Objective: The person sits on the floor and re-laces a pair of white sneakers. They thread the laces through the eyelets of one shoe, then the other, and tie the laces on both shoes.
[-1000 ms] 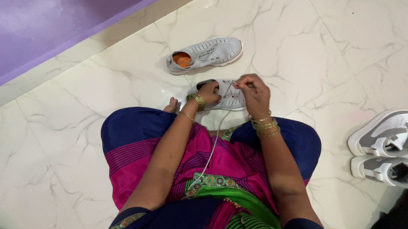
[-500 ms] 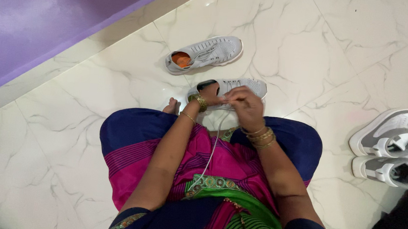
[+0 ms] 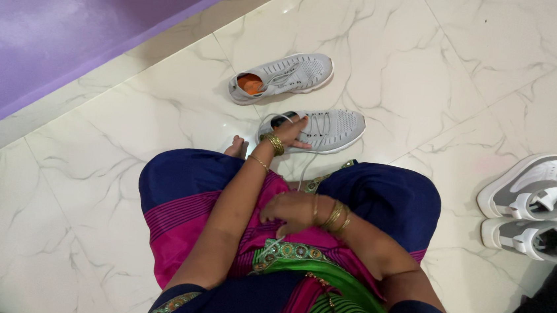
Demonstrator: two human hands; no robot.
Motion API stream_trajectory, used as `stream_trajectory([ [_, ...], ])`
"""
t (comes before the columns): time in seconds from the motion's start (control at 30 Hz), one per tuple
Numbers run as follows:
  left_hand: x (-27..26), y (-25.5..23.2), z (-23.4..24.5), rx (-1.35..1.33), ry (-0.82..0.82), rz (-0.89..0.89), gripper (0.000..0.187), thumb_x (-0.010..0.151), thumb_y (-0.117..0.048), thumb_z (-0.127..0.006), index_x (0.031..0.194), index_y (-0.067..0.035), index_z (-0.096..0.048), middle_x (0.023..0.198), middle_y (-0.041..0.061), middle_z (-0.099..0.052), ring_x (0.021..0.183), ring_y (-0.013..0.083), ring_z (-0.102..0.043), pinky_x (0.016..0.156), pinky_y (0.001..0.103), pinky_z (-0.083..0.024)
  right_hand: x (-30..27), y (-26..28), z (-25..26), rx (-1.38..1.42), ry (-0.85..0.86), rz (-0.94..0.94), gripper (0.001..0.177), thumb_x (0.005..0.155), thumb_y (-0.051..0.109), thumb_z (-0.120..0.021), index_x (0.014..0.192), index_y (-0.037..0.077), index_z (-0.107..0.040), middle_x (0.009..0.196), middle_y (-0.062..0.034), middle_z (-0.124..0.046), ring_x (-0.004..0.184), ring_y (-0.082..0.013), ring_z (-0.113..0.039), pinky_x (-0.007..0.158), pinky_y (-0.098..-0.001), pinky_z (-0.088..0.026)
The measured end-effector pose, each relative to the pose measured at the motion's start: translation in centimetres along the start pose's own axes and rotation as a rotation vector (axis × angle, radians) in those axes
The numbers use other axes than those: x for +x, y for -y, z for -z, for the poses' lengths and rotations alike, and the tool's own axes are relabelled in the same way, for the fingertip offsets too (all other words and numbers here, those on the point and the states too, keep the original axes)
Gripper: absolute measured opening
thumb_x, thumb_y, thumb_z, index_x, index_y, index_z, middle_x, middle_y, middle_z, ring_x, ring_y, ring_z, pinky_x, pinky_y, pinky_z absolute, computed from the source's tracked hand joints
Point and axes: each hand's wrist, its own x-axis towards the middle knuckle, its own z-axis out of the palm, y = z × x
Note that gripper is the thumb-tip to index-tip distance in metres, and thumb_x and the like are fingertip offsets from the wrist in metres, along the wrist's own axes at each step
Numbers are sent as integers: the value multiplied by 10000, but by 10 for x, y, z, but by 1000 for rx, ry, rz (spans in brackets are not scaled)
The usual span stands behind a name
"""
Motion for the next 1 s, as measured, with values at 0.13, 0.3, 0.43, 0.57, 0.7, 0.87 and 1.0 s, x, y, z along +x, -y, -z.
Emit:
stream_trajectory([
  [0.13, -1, 2, 4, -20, 62, -48, 647, 995, -373, -576, 1505, -13, -408, 1530, 164, -426, 1234, 349, -585, 806, 469, -614, 9, 7, -26, -66, 258, -260, 243, 860, 114, -704, 1090, 42, -667, 894, -163, -729, 829, -343, -701, 706, -463, -535],
  [0.3, -5, 0, 4, -7, 46, -43, 602, 1005, -355, -578, 1477, -8, -441, 1518, 145, -442, 1238, 319, -597, 822, 449, -608, -2, -11, -22, 111, 136, -209, 110, 909, 108, -664, 991, 35, -673, 901, -128, -740, 815, -277, -726, 707, -423, -558],
  [0.43, -4, 0, 3, -10, 51, -58, 560, 1004, -348, -566, 1446, -20, -464, 1521, 139, -445, 1252, 292, -577, 833, 457, -607, -19, -42, -25, 131, 74, -195, 151, 841, 118, -731, 977, 56, -710, 907, -134, -733, 821, -280, -710, 706, -416, -547],
  [0.57, -1, 3, 7, -21, 72, -63, 540, 1007, -358, -560, 1450, -64, -468, 1515, 141, -472, 1256, 308, -579, 841, 457, -604, -45, -101, -8, -18, 34, -465, 113, 869, 77, -686, 962, 86, -749, 940, -104, -779, 857, -276, -730, 792, -398, -563],
  [0.7, 0, 4, 9, -1, 93, -114, 542, 1003, -355, -554, 1472, -109, -439, 1532, 82, -432, 1293, 281, -551, 854, 472, -603, -76, -126, 14, -381, -129, -718, 453, 697, 46, -743, 1142, 123, -698, 1056, -146, -720, 960, -355, -691, 792, -453, -553],
  [0.87, 1, 1, 8, -33, 42, -104, 528, 1009, -357, -545, 1453, -86, -452, 1521, 110, -456, 1263, 282, -582, 859, 469, -649, -50, -98, 10, -58, -104, -405, 470, 781, 96, -728, 1238, 83, -620, 1041, -165, -721, 950, -372, -693, 825, -439, -548],
  [1.0, 1, -1, 10, -47, 30, -129, 505, 1040, -369, -518, 1459, -101, -432, 1503, 130, -459, 1256, 295, -595, 865, 450, -652, -42, -76, 25, -2, 116, -652, 275, 900, 171, -694, 1168, 115, -675, 1002, -100, -748, 911, -298, -718, 817, -406, -560],
])
